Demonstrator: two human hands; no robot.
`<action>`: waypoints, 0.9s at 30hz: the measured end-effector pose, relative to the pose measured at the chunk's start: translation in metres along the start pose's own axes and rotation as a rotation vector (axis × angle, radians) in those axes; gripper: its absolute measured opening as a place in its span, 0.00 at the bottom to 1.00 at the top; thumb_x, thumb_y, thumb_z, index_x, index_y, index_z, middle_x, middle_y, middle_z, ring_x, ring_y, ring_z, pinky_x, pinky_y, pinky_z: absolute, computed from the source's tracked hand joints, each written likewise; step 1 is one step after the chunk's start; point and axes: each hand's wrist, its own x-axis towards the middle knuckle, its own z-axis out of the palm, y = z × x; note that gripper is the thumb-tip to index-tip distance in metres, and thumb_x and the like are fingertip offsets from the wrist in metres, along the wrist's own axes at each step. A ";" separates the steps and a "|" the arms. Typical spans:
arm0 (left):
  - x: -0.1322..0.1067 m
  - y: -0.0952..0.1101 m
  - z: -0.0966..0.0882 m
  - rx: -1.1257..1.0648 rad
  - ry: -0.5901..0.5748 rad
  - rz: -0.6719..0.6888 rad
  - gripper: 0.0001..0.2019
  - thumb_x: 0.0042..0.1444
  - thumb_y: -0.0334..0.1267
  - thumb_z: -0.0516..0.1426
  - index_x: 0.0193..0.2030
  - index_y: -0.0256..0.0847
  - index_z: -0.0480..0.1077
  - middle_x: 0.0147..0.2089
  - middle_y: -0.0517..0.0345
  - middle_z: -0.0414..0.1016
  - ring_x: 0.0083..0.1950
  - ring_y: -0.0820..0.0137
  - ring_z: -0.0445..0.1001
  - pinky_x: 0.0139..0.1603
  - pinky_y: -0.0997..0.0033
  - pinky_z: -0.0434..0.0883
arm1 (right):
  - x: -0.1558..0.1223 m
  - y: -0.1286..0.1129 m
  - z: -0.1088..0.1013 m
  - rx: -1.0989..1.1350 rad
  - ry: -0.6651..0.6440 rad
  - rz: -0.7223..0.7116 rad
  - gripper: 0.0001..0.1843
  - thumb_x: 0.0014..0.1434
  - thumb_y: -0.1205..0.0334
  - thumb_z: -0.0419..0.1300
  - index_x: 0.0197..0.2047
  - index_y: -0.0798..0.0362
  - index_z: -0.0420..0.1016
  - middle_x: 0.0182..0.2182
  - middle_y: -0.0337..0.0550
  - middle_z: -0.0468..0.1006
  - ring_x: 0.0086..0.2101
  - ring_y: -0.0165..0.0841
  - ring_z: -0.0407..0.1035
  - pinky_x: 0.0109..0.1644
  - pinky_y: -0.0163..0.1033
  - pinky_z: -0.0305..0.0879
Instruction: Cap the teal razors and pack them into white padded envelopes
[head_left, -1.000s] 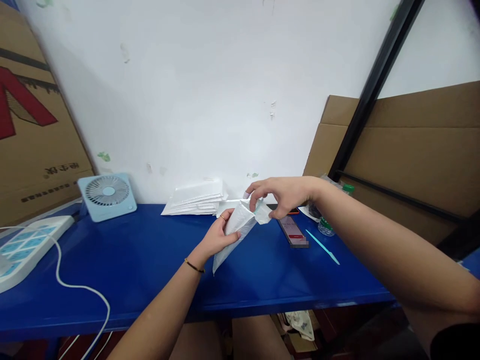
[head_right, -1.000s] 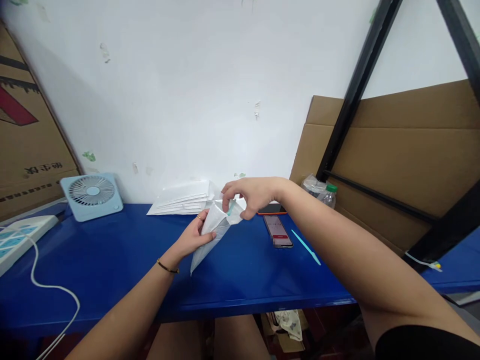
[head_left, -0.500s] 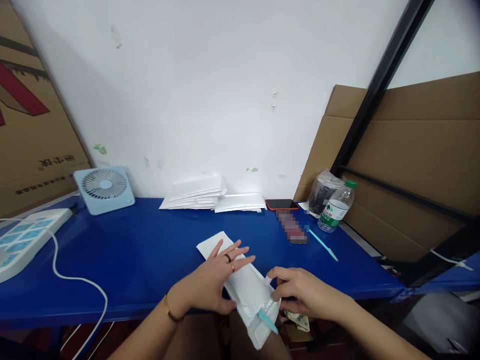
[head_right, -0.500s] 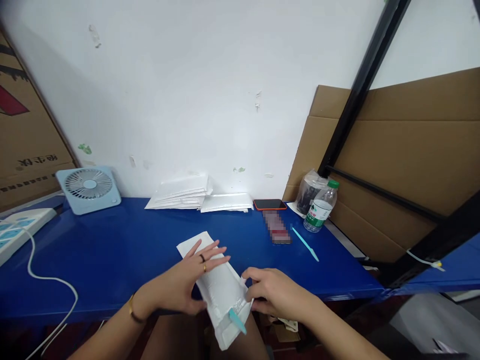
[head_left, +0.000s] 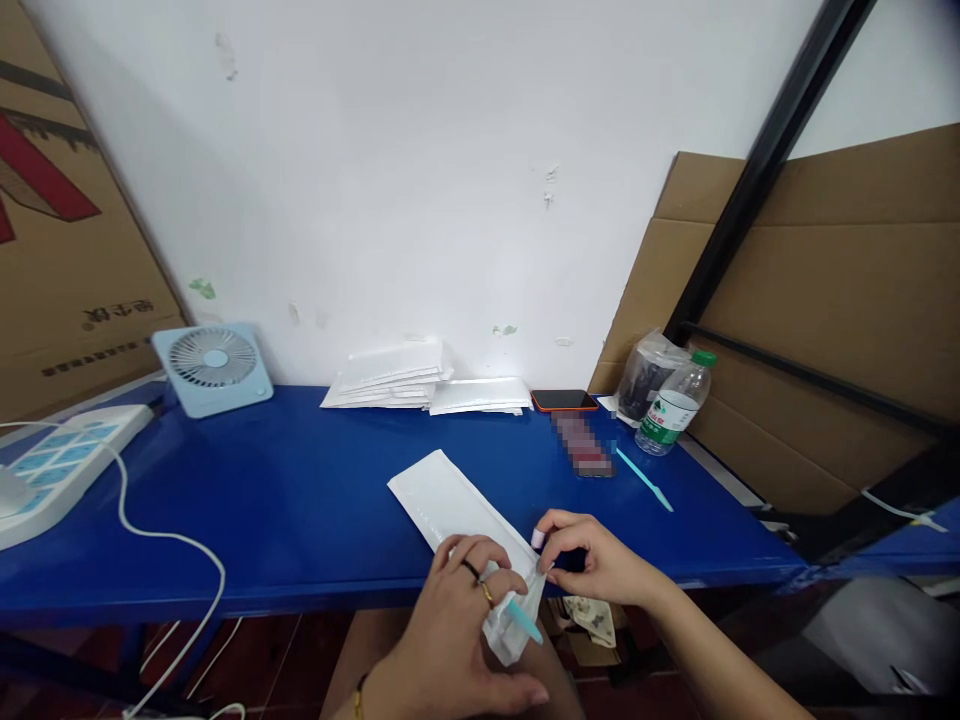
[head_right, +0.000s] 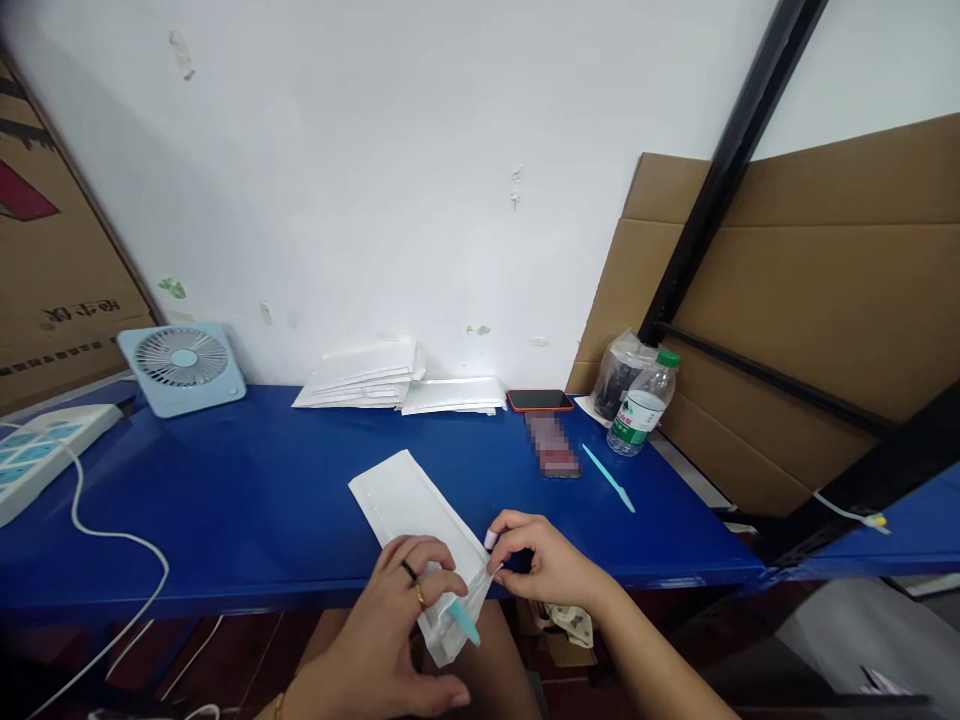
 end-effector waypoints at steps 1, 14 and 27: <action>0.003 0.006 0.005 -0.007 0.036 -0.039 0.25 0.36 0.53 0.63 0.41 0.46 0.68 0.46 0.56 0.66 0.49 0.62 0.62 0.53 0.59 0.56 | 0.000 0.000 0.000 0.006 0.008 0.002 0.09 0.48 0.73 0.59 0.31 0.53 0.78 0.37 0.43 0.70 0.37 0.31 0.67 0.40 0.34 0.63; 0.003 0.009 0.024 0.064 0.060 -0.056 0.02 0.50 0.39 0.57 0.31 0.49 0.71 0.33 0.62 0.67 0.39 0.70 0.61 0.40 0.65 0.52 | -0.003 0.004 0.005 0.049 0.054 -0.018 0.10 0.46 0.74 0.59 0.31 0.53 0.78 0.36 0.42 0.69 0.37 0.31 0.66 0.41 0.35 0.62; 0.005 0.006 0.023 0.126 0.125 -0.267 0.12 0.47 0.29 0.54 0.38 0.47 0.68 0.39 0.60 0.69 0.42 0.66 0.64 0.42 0.64 0.56 | -0.005 0.003 0.006 0.097 0.052 -0.010 0.04 0.49 0.69 0.61 0.29 0.53 0.77 0.38 0.43 0.66 0.35 0.29 0.64 0.38 0.35 0.60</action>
